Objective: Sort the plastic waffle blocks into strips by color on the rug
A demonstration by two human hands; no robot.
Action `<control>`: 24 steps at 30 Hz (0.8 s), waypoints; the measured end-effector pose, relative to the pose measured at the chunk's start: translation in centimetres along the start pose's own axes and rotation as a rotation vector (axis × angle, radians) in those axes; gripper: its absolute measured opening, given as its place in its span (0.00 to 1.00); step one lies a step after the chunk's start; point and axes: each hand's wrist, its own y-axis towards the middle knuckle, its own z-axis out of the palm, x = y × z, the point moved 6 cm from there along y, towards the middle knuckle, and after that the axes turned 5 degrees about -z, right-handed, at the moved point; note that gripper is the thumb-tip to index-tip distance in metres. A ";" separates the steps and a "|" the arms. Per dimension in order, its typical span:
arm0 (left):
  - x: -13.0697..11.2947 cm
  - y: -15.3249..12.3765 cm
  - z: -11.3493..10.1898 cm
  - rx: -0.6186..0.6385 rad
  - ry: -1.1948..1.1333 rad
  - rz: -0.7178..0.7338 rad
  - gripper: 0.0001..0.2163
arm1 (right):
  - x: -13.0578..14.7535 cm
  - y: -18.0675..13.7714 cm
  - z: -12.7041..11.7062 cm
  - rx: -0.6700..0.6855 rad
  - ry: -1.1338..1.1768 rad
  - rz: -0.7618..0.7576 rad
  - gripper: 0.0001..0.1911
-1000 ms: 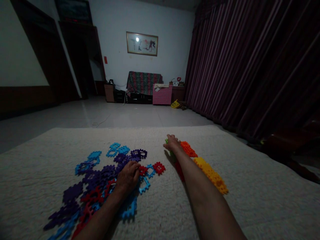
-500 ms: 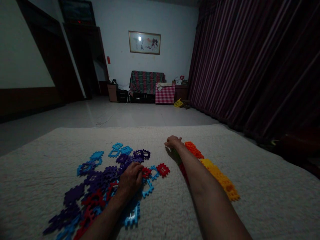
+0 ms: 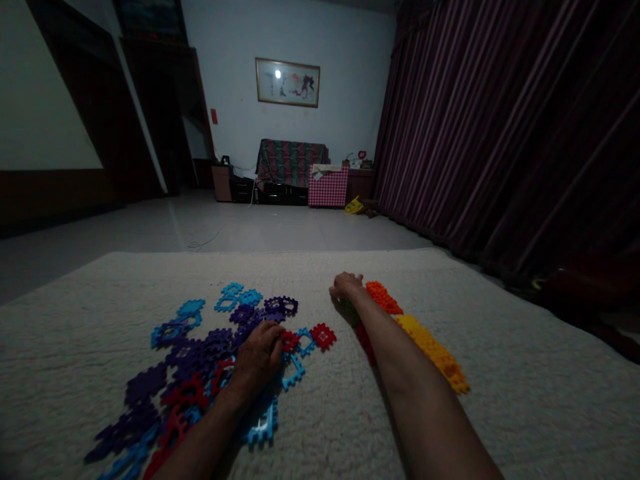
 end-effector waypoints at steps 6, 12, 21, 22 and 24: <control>-0.1 0.1 -0.1 0.011 0.004 -0.006 0.10 | -0.1 0.0 0.3 -0.018 0.017 -0.016 0.13; -0.2 0.0 -0.2 0.013 -0.005 -0.004 0.11 | 0.9 -1.8 -1.7 -0.215 0.047 -0.067 0.19; -0.2 0.2 -0.5 -0.034 0.028 0.036 0.11 | 7.2 -11.1 -0.1 -0.122 0.310 -0.564 0.26; -0.4 0.3 -0.7 -0.035 0.032 0.046 0.11 | 7.4 -12.3 0.7 -0.119 0.317 -0.547 0.27; -1.0 0.6 -1.2 -0.031 0.041 0.077 0.12 | 7.4 -14.6 2.0 -0.178 0.340 -0.452 0.26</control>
